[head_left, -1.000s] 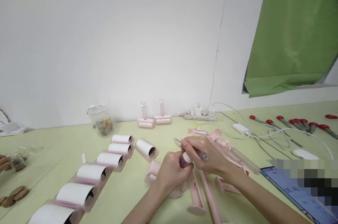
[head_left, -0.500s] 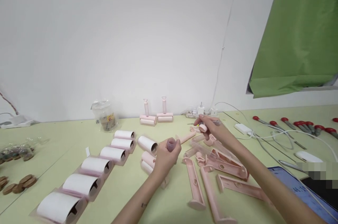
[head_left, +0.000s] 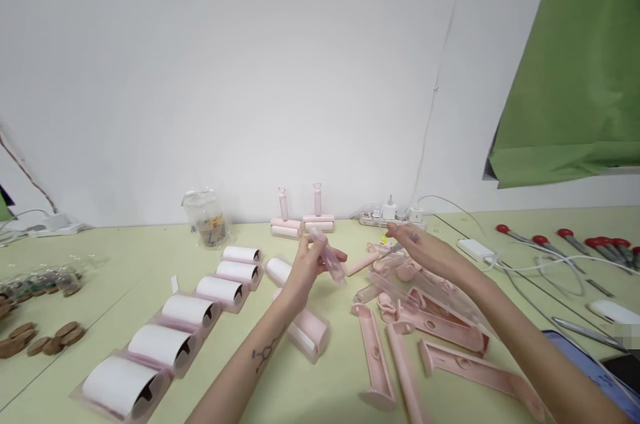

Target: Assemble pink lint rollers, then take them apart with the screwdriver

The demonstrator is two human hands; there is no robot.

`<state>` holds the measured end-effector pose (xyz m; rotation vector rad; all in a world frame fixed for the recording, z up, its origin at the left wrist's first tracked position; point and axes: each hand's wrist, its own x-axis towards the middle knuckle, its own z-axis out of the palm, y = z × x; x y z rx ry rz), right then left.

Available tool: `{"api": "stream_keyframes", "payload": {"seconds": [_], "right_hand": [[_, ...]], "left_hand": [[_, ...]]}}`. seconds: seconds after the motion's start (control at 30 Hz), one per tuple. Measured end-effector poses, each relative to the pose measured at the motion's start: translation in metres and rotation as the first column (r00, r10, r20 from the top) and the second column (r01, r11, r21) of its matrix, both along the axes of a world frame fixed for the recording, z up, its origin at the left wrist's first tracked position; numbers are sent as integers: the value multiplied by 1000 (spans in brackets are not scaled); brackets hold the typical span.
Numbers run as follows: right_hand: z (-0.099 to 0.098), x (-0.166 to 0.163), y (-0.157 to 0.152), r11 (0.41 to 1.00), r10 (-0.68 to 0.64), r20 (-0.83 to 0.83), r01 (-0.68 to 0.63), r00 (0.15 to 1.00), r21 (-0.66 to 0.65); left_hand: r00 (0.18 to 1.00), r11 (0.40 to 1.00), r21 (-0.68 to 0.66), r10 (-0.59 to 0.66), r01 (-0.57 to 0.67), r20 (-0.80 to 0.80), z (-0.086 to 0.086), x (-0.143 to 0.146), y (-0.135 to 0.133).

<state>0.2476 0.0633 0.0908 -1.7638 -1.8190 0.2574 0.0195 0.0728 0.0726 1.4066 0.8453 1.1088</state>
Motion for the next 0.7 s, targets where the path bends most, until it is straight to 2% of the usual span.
{"api": "stream_keyframes", "payload": {"seconds": [0.07,0.17,0.27,0.37,0.47,0.57,0.63,0.7], "right_hand": [[7,3,-3,999,-16,-29,17,999,50],[16,2,-9,990,-4,-65,13,998,137],[24,-9,-22,974,31,-99,-8,995,225],[27,-25,-35,978,50,-93,-29,994,208],[21,-46,-41,966,195,-37,-186,980,178],[7,-74,-41,907,385,86,-394,919,150],[-5,-95,-40,865,477,196,-497,857,64],[-19,-114,-39,835,533,273,-550,801,-18]], "left_hand": [[967,1000,-21,-28,24,-251,-6,9,13],[897,998,-31,-60,52,-437,-21,29,28],[828,999,44,5,24,-560,-34,49,32],[804,989,145,85,2,-589,-36,47,26],[822,964,265,148,4,-550,-25,12,15],[847,945,327,163,14,-507,-14,-40,-2],[851,941,337,163,17,-499,-15,-70,-15],[841,945,325,145,39,-521,-24,-90,-28]]}}
